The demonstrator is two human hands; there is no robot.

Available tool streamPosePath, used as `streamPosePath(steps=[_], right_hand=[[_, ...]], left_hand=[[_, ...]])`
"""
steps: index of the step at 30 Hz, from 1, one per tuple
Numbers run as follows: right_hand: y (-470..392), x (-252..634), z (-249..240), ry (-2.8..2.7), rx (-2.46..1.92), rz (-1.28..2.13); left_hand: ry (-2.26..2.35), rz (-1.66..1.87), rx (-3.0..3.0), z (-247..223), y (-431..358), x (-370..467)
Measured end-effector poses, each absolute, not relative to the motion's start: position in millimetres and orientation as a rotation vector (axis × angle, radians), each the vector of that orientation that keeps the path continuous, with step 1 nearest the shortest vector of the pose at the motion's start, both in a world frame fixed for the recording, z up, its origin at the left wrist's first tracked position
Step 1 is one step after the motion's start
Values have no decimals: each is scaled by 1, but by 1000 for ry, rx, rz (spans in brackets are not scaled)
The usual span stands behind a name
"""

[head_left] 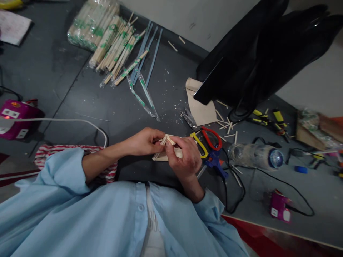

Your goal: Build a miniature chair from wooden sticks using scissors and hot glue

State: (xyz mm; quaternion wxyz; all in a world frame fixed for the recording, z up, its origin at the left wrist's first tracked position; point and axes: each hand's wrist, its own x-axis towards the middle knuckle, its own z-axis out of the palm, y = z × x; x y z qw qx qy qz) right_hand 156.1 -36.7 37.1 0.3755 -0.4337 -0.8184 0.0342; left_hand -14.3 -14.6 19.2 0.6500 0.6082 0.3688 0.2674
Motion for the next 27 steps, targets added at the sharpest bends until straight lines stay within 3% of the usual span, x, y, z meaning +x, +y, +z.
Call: streamPosePath(steps=[27], right_hand=[[-39,158,40,-2112,-1168,9]], left_hand=[[820,540,1327,20,-12,-18]])
